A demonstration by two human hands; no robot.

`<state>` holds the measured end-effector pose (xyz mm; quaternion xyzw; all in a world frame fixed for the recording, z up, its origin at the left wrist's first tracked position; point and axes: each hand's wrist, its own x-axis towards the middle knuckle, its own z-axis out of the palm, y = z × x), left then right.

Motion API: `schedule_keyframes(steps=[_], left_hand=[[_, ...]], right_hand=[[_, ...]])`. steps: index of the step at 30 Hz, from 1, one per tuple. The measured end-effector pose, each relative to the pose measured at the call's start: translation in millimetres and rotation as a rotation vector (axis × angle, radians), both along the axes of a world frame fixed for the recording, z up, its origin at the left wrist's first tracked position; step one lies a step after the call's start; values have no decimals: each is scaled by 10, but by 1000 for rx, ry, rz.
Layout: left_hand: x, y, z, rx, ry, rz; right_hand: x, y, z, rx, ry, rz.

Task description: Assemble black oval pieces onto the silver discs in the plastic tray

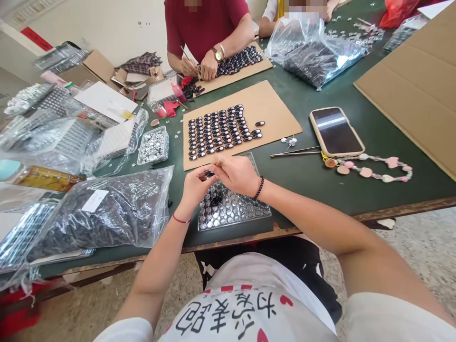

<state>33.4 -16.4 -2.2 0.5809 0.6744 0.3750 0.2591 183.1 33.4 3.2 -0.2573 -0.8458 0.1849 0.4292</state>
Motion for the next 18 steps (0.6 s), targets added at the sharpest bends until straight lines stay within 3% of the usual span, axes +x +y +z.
schedule_keyframes(steps=[18], left_hand=[[-1,-1,10,-9,-132,53]], right_hand=[[-22,-4,-73,82,14,-10]])
